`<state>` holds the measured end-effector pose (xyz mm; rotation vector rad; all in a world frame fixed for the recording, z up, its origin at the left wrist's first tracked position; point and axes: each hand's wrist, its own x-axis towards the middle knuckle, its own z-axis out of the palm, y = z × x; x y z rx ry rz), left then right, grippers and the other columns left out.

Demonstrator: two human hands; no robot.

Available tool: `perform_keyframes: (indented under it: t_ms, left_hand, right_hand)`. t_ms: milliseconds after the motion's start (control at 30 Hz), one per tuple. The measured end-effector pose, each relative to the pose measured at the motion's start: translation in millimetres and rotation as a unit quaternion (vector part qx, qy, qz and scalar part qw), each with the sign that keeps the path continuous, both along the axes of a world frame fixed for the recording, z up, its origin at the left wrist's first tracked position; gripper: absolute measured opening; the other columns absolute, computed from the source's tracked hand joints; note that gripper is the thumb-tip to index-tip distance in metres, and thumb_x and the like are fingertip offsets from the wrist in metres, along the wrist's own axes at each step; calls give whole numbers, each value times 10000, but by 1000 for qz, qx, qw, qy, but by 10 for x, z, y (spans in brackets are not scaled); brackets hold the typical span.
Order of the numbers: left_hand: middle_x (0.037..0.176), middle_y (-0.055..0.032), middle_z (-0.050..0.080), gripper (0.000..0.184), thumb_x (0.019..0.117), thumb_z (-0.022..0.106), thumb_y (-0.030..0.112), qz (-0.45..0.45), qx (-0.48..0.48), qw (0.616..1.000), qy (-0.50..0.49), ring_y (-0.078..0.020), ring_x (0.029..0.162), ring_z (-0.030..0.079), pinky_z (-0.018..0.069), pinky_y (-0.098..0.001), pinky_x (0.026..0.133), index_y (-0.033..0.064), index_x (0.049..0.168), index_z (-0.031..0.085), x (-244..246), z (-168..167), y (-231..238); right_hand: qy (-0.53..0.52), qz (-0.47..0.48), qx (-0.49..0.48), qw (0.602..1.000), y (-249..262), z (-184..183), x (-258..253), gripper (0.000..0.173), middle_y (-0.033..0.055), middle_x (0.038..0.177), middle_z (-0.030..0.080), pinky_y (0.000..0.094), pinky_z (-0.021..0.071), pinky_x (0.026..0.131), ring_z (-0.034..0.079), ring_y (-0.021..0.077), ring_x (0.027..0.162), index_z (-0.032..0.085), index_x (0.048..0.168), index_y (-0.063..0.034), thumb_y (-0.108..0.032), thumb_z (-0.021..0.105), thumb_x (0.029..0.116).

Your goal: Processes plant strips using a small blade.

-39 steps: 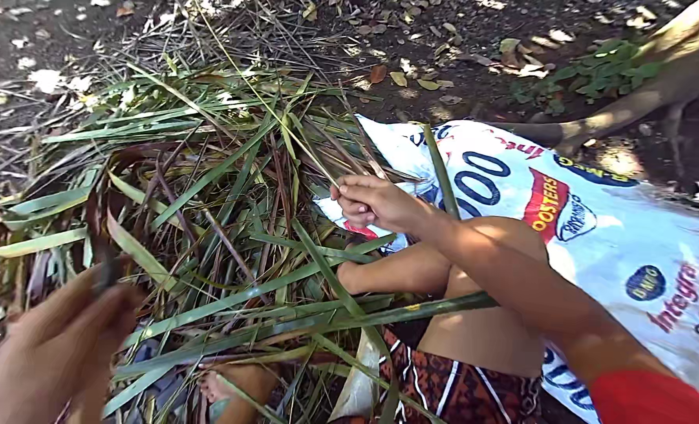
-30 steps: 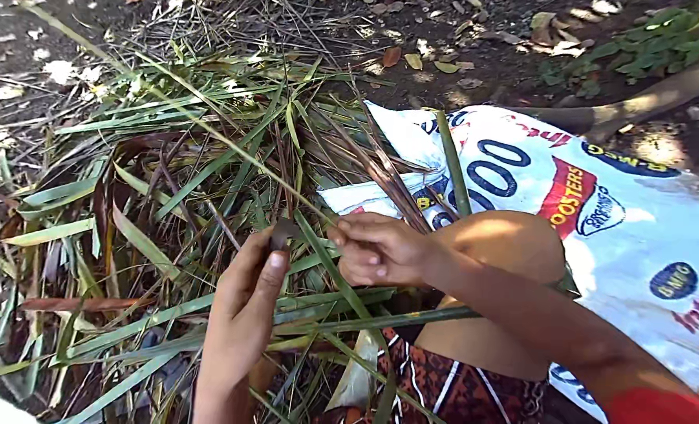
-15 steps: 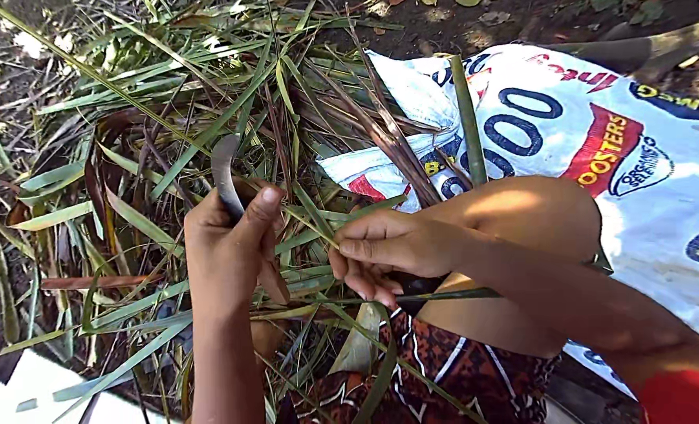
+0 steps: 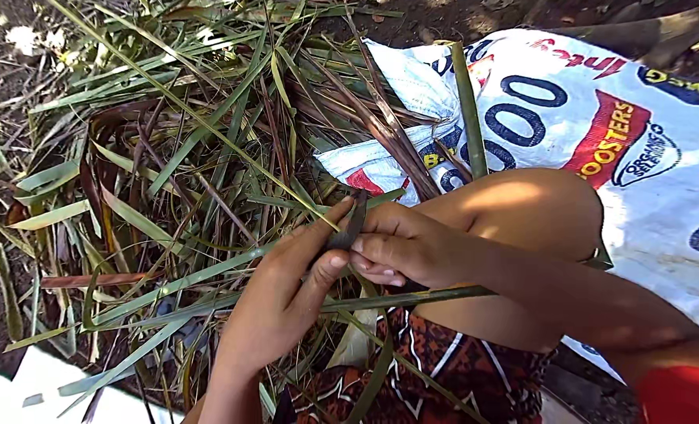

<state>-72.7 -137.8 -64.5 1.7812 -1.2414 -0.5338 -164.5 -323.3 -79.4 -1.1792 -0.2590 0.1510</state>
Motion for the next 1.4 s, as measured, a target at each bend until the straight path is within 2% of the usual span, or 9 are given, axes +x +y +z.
perform_keyframes:
  t_ms: [100, 300, 467, 600, 867, 1000, 1067, 1267, 1400]
  left_hand:
    - [1024, 104, 693, 402, 1057, 537, 358, -2, -45, 998, 54, 78, 827, 604, 513, -106, 735, 109, 1360, 623, 68, 11, -23]
    - [872, 98, 746, 324, 907, 768, 230, 5, -44, 953, 298, 35, 685, 655, 552, -121, 632, 206, 1230, 742, 88, 84, -3]
    - [795, 57, 737, 290, 880, 788, 210, 29, -50, 938, 343, 27, 630, 635, 534, -119, 592, 191, 1169, 775, 120, 106, 5]
    - [752, 64, 734, 156, 877, 785, 304, 69, -77, 946, 308, 25, 592, 633, 532, -128, 551, 223, 1008, 807, 234, 102, 58]
    - [690, 53, 702, 79, 901, 755, 207, 152, -126, 918, 344, -1, 550, 625, 540, -154, 522, 192, 974, 783, 154, -1, -52]
    - [719, 71, 702, 96, 900, 728, 117, 168, -128, 927, 311, 7, 580, 626, 549, -156, 557, 193, 940, 772, -4, -108, -105]
    - [743, 78, 710, 100, 889, 735, 116, 153, -126, 932, 303, 14, 597, 632, 552, -151, 570, 199, 931, 770, -38, -113, -95]
    - [753, 28, 732, 86, 879, 779, 164, 39, -128, 923, 361, -3, 621, 659, 566, -153, 596, 155, 961, 805, 58, -80, 20]
    - [737, 29, 725, 77, 888, 765, 150, 51, -132, 918, 370, 3, 613, 648, 556, -145, 592, 139, 954, 803, 18, -56, 78]
  right_hand:
    - [-55, -60, -80, 993, 9, -21, -18, 194, -121, 614, 397, 66, 293, 474, 350, -105, 511, 580, 875, -58, -85, 428, 992]
    - [-122, -122, -172, 970, 74, 7, -64, 195, -78, 630, 437, 56, 320, 513, 378, -107, 554, 608, 847, 24, -46, 469, 964]
    - [-145, -173, -205, 953, 138, -1, -57, 168, -57, 639, 454, 55, 334, 521, 397, -95, 568, 616, 856, 36, -41, 497, 946]
    - [-149, -173, -220, 948, 135, -12, -51, 220, -67, 589, 361, 71, 271, 485, 332, -79, 519, 485, 748, -43, -49, 467, 967]
    - [-82, -146, -214, 962, 82, -1, -93, 221, -86, 590, 378, 68, 281, 467, 347, -89, 505, 519, 745, -67, -68, 440, 952]
    - [-49, -158, -330, 929, 119, 106, -148, 199, -77, 641, 414, 91, 330, 496, 399, -57, 537, 529, 920, -84, -161, 402, 1053]
    - [-84, -150, -361, 916, 115, 97, -132, 257, -59, 658, 421, 94, 333, 509, 403, -46, 556, 529, 920, -58, -192, 395, 1093]
    - [-106, -22, -177, 978, 6, -41, -105, 284, -84, 666, 361, 63, 282, 541, 333, -94, 579, 483, 844, -39, -98, 324, 1072]
    - [-21, 74, 42, 996, 59, -97, -104, 314, -159, 620, 327, 72, 278, 508, 326, -107, 539, 432, 811, -188, -193, 304, 1098]
